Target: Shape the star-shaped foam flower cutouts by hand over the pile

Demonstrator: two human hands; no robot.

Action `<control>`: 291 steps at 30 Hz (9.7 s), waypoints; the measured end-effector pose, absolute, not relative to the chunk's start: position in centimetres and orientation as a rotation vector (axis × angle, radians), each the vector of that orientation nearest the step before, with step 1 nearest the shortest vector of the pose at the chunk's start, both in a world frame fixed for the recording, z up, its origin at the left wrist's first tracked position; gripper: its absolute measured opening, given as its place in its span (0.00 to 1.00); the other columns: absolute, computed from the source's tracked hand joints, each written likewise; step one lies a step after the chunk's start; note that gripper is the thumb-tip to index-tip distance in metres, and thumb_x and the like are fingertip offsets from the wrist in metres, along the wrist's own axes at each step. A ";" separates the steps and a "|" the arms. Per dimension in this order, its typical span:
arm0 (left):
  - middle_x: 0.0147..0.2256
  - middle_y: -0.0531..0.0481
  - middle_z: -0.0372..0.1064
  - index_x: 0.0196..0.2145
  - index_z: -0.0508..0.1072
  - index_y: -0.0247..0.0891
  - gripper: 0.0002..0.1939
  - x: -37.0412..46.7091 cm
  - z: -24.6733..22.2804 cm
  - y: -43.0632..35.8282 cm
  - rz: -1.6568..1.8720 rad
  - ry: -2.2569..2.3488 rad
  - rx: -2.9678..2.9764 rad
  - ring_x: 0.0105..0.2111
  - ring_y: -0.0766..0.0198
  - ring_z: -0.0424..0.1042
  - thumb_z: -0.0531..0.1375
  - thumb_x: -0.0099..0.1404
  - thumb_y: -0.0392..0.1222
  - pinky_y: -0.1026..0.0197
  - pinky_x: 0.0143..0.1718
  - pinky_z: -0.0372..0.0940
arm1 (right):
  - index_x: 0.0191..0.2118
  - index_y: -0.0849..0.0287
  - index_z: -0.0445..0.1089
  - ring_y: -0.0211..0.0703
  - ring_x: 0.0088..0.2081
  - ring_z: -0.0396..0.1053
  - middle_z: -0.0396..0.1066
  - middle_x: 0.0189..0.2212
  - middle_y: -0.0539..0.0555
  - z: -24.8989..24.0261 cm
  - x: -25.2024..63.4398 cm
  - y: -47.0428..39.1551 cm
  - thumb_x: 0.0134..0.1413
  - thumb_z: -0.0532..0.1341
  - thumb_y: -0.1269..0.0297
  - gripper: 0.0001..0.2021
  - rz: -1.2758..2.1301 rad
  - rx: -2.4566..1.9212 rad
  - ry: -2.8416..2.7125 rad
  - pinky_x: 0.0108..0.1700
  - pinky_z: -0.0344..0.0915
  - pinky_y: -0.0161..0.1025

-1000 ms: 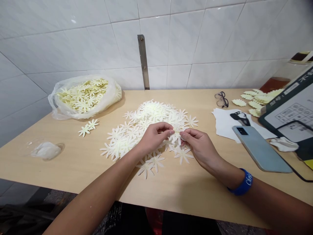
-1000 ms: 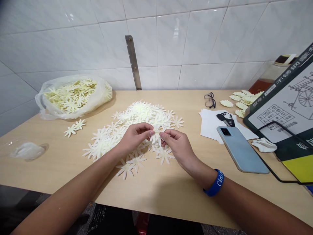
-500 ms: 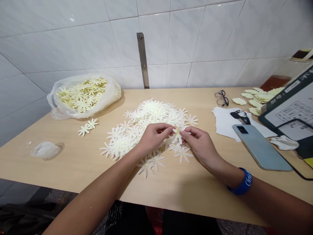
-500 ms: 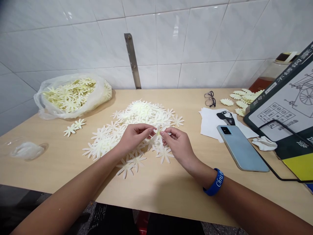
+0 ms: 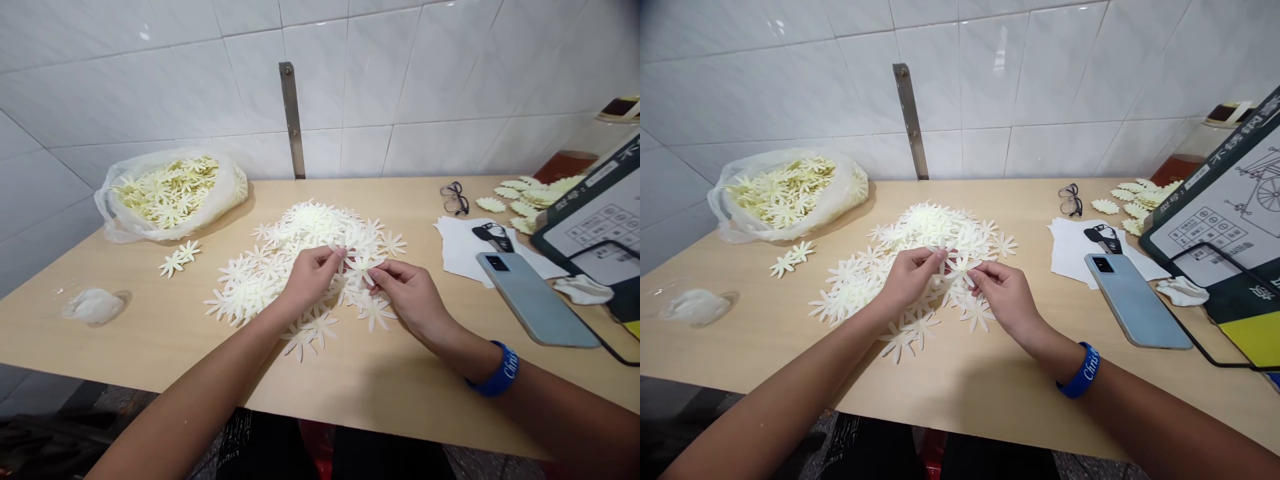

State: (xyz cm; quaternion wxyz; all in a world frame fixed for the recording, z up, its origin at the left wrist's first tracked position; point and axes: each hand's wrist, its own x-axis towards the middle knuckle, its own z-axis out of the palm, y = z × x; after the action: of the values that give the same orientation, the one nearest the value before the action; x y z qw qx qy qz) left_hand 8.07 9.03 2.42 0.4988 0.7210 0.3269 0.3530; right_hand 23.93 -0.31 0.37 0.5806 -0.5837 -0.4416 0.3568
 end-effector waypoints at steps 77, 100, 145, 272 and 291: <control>0.24 0.49 0.70 0.25 0.76 0.32 0.15 7.8 2.7 9.5 0.798 0.782 1.320 0.27 0.68 0.68 0.68 0.54 0.49 0.61 0.35 0.68 | 0.45 0.53 0.71 0.48 0.47 0.69 0.72 0.45 0.55 0.8 23.9 -0.8 0.61 0.58 0.66 0.09 0.267 -1.427 -1.365 0.50 0.64 0.45; 0.18 0.56 0.65 0.19 0.63 0.36 0.20 8.2 2.6 8.9 0.691 0.833 1.464 0.19 0.73 0.60 0.71 0.47 0.46 0.67 0.22 0.53 | 0.35 0.57 0.71 0.43 0.36 0.70 0.72 0.33 0.52 0.3 23.5 -0.7 0.54 0.65 0.58 0.08 0.532 -1.374 -1.280 0.39 0.67 0.39; 0.48 0.40 0.73 0.50 0.72 0.35 0.25 -16.8 2.6 19.3 0.709 2.219 2.090 0.43 0.50 0.72 0.60 0.56 0.47 0.59 0.39 0.63 | 0.41 0.54 0.72 0.39 0.19 0.58 0.60 0.19 0.45 0.8 24.3 -1.0 0.57 0.56 0.57 0.11 0.308 -1.687 -1.370 0.24 0.59 0.36; 0.30 0.48 0.73 0.36 0.78 0.37 0.16 -16.6 -0.2 17.1 1.450 2.074 1.342 0.29 0.60 0.69 0.56 0.51 0.41 0.60 0.31 0.63 | 0.56 0.54 0.70 0.47 0.59 0.66 0.69 0.58 0.51 0.4 9.5 14.3 0.58 0.52 0.77 0.24 0.350 -1.344 -2.359 0.61 0.61 0.41; 0.31 0.48 0.73 0.39 0.78 0.34 0.16 -16.3 0.2 16.9 1.425 2.081 1.341 0.28 0.62 0.68 0.58 0.52 0.36 0.61 0.30 0.62 | 0.67 0.44 0.54 0.56 0.70 0.35 0.42 0.70 0.49 1.6 20.9 10.6 0.58 0.57 0.43 0.33 0.355 -1.216 -2.652 0.69 0.34 0.58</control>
State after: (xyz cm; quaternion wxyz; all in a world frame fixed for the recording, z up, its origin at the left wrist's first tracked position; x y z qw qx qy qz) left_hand -16.34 16.91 0.17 0.1420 0.4645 0.7213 0.4938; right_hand 20.95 10.55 1.57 0.1012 -0.4115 -0.8978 0.1201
